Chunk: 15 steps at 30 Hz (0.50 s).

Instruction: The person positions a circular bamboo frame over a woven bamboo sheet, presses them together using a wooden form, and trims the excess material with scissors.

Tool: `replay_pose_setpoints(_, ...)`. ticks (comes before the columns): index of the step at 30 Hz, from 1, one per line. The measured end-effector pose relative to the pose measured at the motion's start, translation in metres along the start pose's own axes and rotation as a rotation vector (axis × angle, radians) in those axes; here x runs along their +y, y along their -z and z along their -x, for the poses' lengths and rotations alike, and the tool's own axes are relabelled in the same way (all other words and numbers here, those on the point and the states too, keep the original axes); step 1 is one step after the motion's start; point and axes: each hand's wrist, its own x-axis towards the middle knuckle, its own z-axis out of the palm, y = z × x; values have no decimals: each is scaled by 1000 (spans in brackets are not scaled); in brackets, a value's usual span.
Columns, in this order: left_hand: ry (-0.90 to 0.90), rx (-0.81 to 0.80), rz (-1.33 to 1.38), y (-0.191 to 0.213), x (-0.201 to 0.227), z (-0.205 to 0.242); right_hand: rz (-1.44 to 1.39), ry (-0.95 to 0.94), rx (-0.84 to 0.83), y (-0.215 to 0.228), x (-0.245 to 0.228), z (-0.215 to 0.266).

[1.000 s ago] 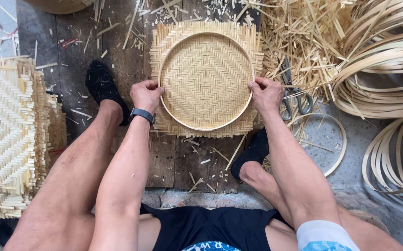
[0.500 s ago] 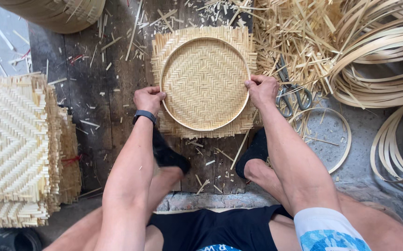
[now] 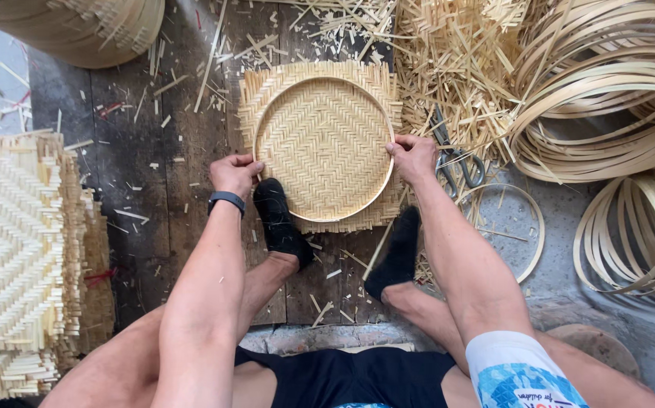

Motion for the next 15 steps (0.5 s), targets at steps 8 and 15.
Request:
replay_pose_setpoints(8, 78, -33, -37, 7, 10, -2, 37, 41, -30, 5, 1, -10)
replay_pose_setpoints(15, -203, -10, -778, -19, 111, 10, 402, 859, -86, -23, -86, 65)
